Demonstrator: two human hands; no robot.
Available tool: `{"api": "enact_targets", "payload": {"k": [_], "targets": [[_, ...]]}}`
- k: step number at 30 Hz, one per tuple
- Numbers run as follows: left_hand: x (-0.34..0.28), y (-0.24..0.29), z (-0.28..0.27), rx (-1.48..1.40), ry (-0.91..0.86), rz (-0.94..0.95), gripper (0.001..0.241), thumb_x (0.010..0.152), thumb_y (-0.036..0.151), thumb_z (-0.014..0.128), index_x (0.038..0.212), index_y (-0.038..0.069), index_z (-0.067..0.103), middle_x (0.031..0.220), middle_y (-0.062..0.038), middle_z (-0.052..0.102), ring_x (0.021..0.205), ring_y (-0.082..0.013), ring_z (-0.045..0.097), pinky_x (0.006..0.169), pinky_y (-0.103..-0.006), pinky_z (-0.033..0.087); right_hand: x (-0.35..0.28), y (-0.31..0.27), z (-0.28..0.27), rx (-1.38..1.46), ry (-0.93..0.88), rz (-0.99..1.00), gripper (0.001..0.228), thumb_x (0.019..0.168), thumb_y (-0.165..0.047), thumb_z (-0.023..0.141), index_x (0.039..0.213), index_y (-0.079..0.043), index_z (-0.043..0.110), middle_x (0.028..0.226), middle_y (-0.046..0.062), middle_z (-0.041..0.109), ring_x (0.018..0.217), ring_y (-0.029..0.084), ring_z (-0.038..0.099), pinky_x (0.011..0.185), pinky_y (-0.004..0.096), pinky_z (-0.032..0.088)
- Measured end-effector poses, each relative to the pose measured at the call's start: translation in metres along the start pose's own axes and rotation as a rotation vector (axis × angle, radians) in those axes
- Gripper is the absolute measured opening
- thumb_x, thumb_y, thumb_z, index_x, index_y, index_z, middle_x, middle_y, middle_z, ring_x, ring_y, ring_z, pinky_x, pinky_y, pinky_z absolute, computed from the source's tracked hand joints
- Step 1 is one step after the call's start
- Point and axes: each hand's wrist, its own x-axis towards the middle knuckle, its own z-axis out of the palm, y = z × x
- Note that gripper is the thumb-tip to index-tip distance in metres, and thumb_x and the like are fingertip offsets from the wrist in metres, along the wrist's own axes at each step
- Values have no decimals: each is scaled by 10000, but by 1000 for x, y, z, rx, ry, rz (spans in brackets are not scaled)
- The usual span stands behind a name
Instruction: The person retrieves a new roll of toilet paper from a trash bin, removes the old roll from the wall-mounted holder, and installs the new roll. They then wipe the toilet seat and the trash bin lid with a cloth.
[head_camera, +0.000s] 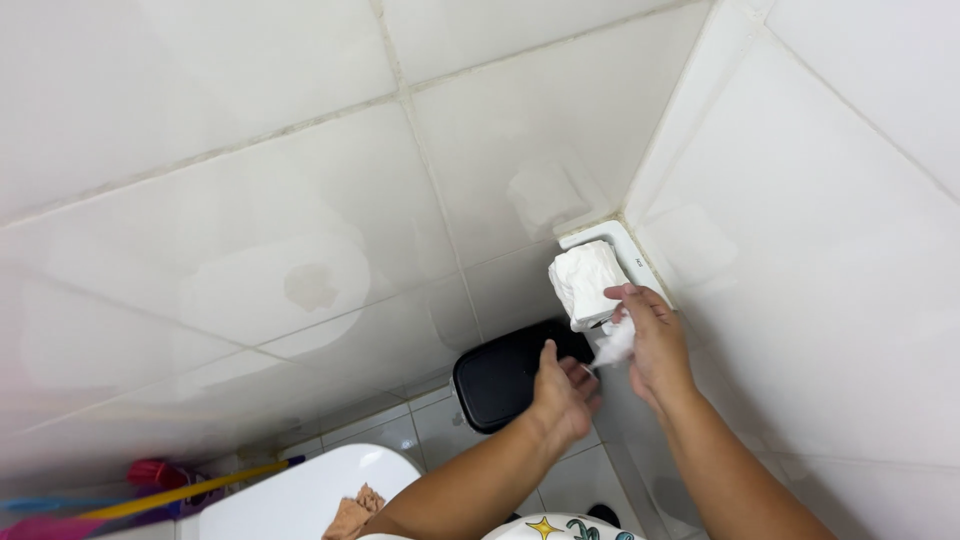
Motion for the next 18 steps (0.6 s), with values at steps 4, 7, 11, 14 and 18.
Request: {"api": "enact_targets", "payload": {"k": [4, 7, 11, 14, 18], "targets": [[-54, 6, 12, -193, -352, -46, 894, 931, 767, 337, 1445, 58, 521, 1405, -128, 572, 1325, -300, 492, 1115, -473, 333, -34, -7, 24, -65, -58, 151, 281, 1025, -238, 552, 1087, -39, 741, 875, 17, 625, 787, 115, 578, 742, 287, 489], [-51, 19, 3, -306, -430, 81, 676, 988, 669, 352, 1385, 141, 494, 1338, -108, 567, 1284, -305, 517, 1108, -504, 386, -59, 9, 25, -462, -262, -53, 314, 1004, -266, 572, 1083, -8, 732, 1008, 50, 699, 935, 174, 669, 851, 303, 533], [-77, 9, -11, -234, -516, 365, 545, 1049, 503, 353, 1448, 163, 503, 1455, -39, 571, 1316, -248, 560, 1122, -433, 448, -97, 31, 24, -856, -512, -455, 551, 1045, -447, 457, 1386, -36, 592, 1463, 142, 490, 1365, 317, 466, 1125, 411, 362], [-106, -1, -20, -311, -447, 403, 572, 1043, 552, 347, 1449, 178, 494, 1467, -15, 535, 1281, -227, 550, 1080, -423, 456, -107, 44, 23, -1051, -642, -534, 734, 1042, -579, 317, 1561, -62, 346, 1661, 167, 284, 1534, 385, 222, 1213, 507, 156], [-126, -5, -51, -339, -364, 478, 564, 1030, 555, 398, 1461, 194, 449, 1467, -21, 534, 1267, -219, 553, 1040, -401, 481, -127, 46, 37, -1154, -871, -425, 931, 952, -708, 196, 1645, -110, 26, 1692, 174, 128, 1569, 391, 82, 1163, 657, -82]]}}
